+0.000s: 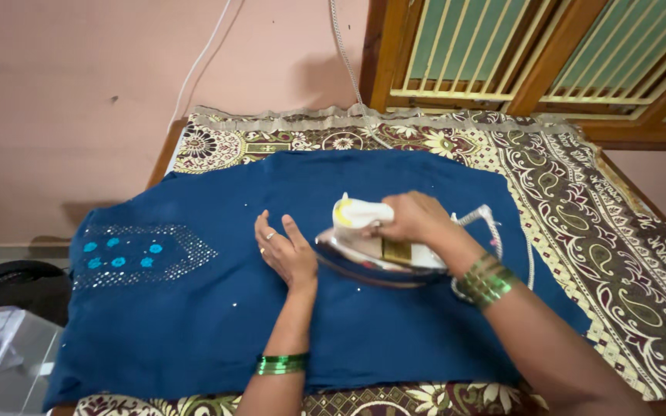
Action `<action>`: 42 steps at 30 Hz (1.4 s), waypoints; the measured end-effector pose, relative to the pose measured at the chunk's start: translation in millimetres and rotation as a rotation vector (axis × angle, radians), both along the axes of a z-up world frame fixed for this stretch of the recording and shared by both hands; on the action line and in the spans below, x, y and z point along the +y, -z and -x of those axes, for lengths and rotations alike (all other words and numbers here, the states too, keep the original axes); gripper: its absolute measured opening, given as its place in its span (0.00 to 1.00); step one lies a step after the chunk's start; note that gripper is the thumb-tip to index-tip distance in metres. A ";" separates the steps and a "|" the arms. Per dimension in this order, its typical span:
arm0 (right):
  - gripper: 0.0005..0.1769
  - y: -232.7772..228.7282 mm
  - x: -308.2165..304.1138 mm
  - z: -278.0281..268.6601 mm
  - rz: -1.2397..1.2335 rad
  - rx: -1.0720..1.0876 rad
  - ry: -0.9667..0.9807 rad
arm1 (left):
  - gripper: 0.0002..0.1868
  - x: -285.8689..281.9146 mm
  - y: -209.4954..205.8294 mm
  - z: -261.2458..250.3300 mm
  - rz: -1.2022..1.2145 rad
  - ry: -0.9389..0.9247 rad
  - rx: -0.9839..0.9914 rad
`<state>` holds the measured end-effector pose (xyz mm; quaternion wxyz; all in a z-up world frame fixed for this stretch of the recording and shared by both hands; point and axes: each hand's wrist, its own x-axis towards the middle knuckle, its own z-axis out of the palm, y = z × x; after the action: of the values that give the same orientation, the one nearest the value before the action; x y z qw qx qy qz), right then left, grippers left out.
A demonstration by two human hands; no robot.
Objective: The person irons a blue garment with sequin embellishments on a patterned table, smoothing and repositioning the fabric while using a steam iron. After finishing, the person folds the garment and places it aside, then picks up a patterned cloth and begins to unfold it.
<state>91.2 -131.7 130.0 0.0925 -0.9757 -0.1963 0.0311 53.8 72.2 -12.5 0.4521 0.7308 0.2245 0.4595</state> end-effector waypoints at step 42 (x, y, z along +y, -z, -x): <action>0.39 -2.3 -145.3 15.6 -0.045 -0.254 0.612 | 0.49 -16.1 19.1 7.6 -0.684 0.596 0.720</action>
<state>75.6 -277.0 132.3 0.0941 -0.9832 0.0952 -0.1242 46.2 56.0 -31.6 0.1953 0.9773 -0.0124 0.0814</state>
